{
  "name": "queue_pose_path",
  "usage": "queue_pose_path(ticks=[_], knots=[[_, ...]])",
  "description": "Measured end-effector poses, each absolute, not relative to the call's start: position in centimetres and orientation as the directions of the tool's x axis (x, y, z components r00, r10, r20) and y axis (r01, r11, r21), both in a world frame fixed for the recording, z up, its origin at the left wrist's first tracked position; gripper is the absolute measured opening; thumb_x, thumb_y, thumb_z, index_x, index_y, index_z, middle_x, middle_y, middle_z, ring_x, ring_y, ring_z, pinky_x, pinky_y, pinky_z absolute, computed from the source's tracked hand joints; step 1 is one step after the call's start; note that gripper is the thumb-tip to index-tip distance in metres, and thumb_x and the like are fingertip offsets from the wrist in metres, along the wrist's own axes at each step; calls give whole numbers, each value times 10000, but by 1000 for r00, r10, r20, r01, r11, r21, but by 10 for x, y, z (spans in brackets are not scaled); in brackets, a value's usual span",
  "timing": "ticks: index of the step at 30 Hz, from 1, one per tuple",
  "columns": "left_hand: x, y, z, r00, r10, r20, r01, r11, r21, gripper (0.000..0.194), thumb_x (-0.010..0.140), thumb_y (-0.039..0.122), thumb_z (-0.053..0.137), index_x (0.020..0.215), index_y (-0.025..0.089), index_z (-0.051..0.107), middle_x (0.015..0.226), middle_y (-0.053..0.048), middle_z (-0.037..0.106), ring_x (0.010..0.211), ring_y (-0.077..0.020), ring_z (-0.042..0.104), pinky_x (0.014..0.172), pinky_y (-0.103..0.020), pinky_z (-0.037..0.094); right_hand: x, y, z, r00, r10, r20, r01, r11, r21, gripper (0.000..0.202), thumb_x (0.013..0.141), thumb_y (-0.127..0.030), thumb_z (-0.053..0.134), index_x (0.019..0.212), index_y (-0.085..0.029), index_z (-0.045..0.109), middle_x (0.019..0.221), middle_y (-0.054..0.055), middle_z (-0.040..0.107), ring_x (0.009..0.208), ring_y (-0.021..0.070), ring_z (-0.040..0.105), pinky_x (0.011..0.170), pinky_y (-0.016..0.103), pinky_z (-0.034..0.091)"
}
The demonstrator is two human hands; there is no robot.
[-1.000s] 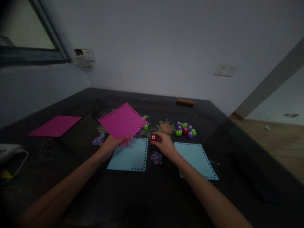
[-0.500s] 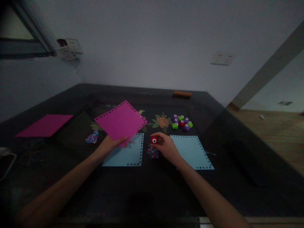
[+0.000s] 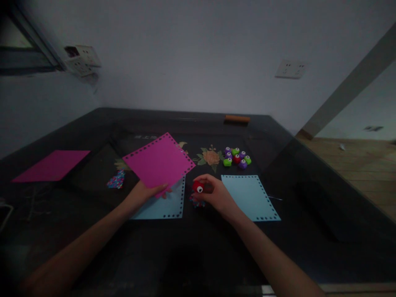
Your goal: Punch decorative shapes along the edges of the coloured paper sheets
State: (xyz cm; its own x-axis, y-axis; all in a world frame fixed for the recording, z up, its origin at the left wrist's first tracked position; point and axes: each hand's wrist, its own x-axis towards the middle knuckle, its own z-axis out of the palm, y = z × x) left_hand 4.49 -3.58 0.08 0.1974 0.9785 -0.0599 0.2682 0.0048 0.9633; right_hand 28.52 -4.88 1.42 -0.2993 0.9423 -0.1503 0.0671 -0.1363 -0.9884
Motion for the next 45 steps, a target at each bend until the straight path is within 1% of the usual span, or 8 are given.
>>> queue_pose_path(ticks=[6, 11, 18, 24, 29, 37, 41, 45], knots=[[52, -40, 0, 286, 954, -91, 240, 20, 971, 253, 747, 390, 615, 742, 139, 646, 713, -89, 724, 554, -167, 628, 573, -285, 499, 283, -54, 16, -398, 895, -201, -93, -257, -962, 363, 669, -228, 745, 985, -216, 568, 839, 0, 650, 674, 128, 634, 640, 286, 481], [53, -42, 2, 279, 957, -81, 229, 15, 973, 253, 747, 389, 619, 725, 138, 639, 708, -92, 719, 558, -166, 624, 567, -277, 495, 282, -57, 21, -433, 877, -209, -117, -285, -951, 309, 723, -261, 708, 997, -204, 578, 815, 8, 659, 678, 123, 641, 644, 276, 477], [62, -52, 10, 191, 980, -61, 259, 9, 966, 248, 760, 378, 601, 705, 143, 658, 644, -60, 702, 615, -190, 647, 632, -299, 498, 278, -60, 25, -383, 887, -258, -176, -345, -922, 369, 646, -239, 765, 975, -190, 605, 861, 15, 667, 687, 130, 659, 666, 283, 500], [73, -69, 19, 161, 985, -56, 288, 8, 958, 273, 798, 400, 548, 710, 175, 676, 616, -28, 694, 605, -181, 634, 622, -286, 477, 272, -72, 23, -305, 897, -319, -250, -399, -882, 439, 606, -232, 791, 1006, -194, 614, 938, 35, 661, 771, 176, 674, 750, 346, 512], [76, -73, 20, 146, 984, -98, 343, 43, 939, 239, 778, 390, 567, 712, 192, 683, 619, -23, 701, 609, -187, 639, 639, -290, 486, 267, -77, 16, -260, 909, -326, -308, -398, -864, 432, 576, -217, 810, 964, -202, 621, 911, 19, 648, 786, 182, 658, 738, 359, 515], [73, -70, 16, 86, 994, -68, 484, 18, 875, 287, 756, 426, 572, 628, 187, 665, 636, -40, 695, 648, -206, 624, 694, -320, 479, 265, -78, 17, -277, 894, -352, -333, -433, -838, 444, 559, -212, 817, 954, -195, 615, 858, 8, 659, 744, 168, 647, 698, 334, 517], [74, -70, 17, 91, 994, -59, 508, 4, 861, 276, 736, 419, 576, 597, 196, 659, 618, -35, 692, 623, -214, 622, 660, -331, 487, 264, -78, 15, -282, 893, -351, -359, -438, -824, 429, 555, -198, 817, 932, -197, 612, 878, 11, 661, 743, 163, 648, 686, 321, 520], [75, -71, 15, 78, 996, -39, 508, -7, 861, 240, 726, 411, 585, 659, 201, 683, 646, -28, 707, 632, -218, 632, 636, -326, 494, 264, -78, 12, -287, 892, -350, -374, -441, -816, 443, 558, -186, 811, 946, -193, 598, 866, 12, 666, 739, 165, 650, 693, 325, 524]])
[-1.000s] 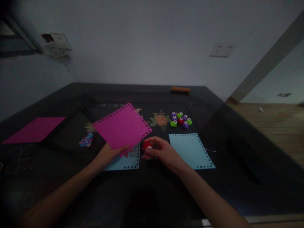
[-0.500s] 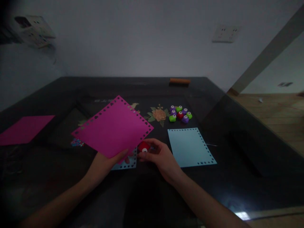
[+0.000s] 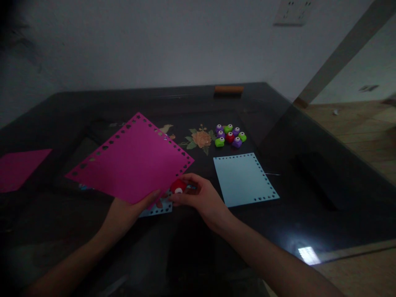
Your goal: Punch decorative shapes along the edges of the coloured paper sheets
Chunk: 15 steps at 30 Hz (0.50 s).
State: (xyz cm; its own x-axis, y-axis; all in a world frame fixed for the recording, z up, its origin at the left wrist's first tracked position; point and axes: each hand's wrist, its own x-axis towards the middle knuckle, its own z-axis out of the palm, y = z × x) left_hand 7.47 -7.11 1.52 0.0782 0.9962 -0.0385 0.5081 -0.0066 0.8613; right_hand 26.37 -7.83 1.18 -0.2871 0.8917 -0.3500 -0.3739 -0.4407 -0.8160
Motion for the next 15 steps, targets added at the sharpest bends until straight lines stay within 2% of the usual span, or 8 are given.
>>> queue_pose_path(ticks=[4, 9, 15], knots=[[75, -73, 12, 102, 993, -52, 521, -9, 854, 245, 756, 402, 569, 658, 208, 682, 645, -17, 707, 656, -217, 639, 667, -327, 495, 263, -78, 10, -285, 895, -344, -384, -435, -814, 432, 552, -178, 812, 924, -198, 593, 834, 0, 664, 750, 164, 649, 695, 314, 517], [78, -74, 11, 155, 988, -22, 523, -63, 850, 233, 774, 385, 547, 677, 220, 680, 680, -18, 716, 718, -226, 658, 822, -374, 486, 261, -79, 9, -285, 909, -303, -379, -397, -836, 390, 565, -175, 802, 909, -200, 620, 905, 6, 654, 764, 151, 634, 690, 299, 502], [81, -75, 10, 127, 992, 22, 546, -89, 833, 169, 746, 348, 572, 698, 212, 660, 716, -26, 717, 777, -239, 659, 892, -400, 466, 259, -80, 5, -227, 937, -264, -331, -329, -884, 414, 585, -190, 788, 970, -213, 635, 913, 17, 649, 723, 136, 582, 546, 238, 452]])
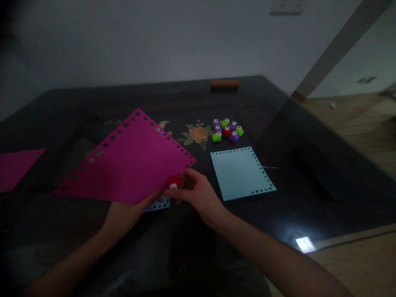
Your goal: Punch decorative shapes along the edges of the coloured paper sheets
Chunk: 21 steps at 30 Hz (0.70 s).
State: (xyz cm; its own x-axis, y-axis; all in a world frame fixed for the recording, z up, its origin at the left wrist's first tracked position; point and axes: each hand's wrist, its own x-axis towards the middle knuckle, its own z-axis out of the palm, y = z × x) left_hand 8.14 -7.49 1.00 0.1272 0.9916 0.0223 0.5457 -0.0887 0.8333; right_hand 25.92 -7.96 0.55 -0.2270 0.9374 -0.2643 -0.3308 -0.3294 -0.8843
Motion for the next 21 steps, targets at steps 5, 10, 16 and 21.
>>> queue_pose_path(ticks=[5, 10, 16, 21], knots=[[81, -75, 8, 156, 987, -41, 560, -54, 827, 184, 760, 341, 552, 668, 230, 667, 702, -21, 721, 774, -246, 662, 900, -422, 463, 258, -79, 5, -219, 947, -233, -371, -302, -878, 372, 574, -208, 801, 913, -221, 648, 876, 4, 650, 739, 137, 580, 577, 241, 477], [80, -73, 6, 178, 984, -25, 571, -83, 817, 201, 775, 339, 546, 662, 232, 673, 686, -16, 720, 772, -245, 659, 942, -436, 432, 255, -80, 5, -218, 940, -262, -429, -334, -839, 372, 556, -220, 809, 890, -208, 646, 865, -1, 655, 770, 146, 602, 673, 285, 513], [80, -74, 6, 159, 987, -23, 569, -72, 819, 182, 757, 352, 568, 688, 230, 685, 690, -10, 724, 768, -240, 667, 917, -418, 448, 255, -79, 2, -170, 934, -314, -434, -357, -827, 383, 529, -229, 826, 861, -188, 640, 829, 1, 664, 733, 136, 606, 642, 267, 498], [80, -75, 4, 157, 986, -54, 565, -44, 824, 169, 754, 356, 579, 709, 239, 691, 723, -2, 734, 786, -240, 671, 941, -415, 436, 257, -79, 1, -155, 949, -276, -381, -315, -869, 335, 575, -254, 805, 865, -193, 649, 836, 3, 659, 721, 125, 589, 594, 239, 454]])
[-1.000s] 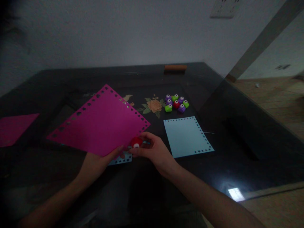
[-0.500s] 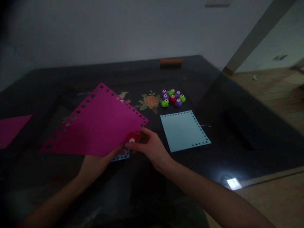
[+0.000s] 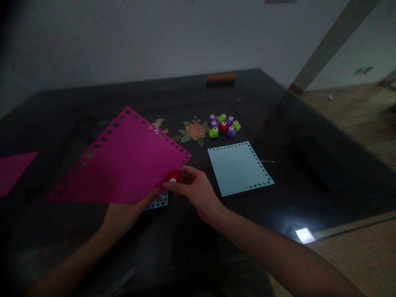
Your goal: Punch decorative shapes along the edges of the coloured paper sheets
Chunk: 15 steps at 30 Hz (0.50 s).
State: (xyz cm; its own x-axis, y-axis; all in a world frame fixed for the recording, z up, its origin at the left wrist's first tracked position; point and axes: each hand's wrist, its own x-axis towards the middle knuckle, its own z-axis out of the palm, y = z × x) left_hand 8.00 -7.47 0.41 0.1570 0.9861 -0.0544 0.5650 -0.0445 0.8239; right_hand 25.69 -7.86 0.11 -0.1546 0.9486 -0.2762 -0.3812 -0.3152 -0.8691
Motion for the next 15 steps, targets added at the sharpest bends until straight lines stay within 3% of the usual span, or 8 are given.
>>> queue_pose_path(ticks=[15], knots=[[76, -75, -3, 234, 972, -7, 598, -138, 789, 221, 814, 347, 533, 702, 245, 694, 773, -14, 737, 869, -251, 664, 1017, -457, 360, 257, -78, 6, -156, 953, -258, -392, -300, -870, 336, 553, -230, 793, 853, -204, 646, 832, 3, 656, 715, 135, 579, 631, 270, 467]])
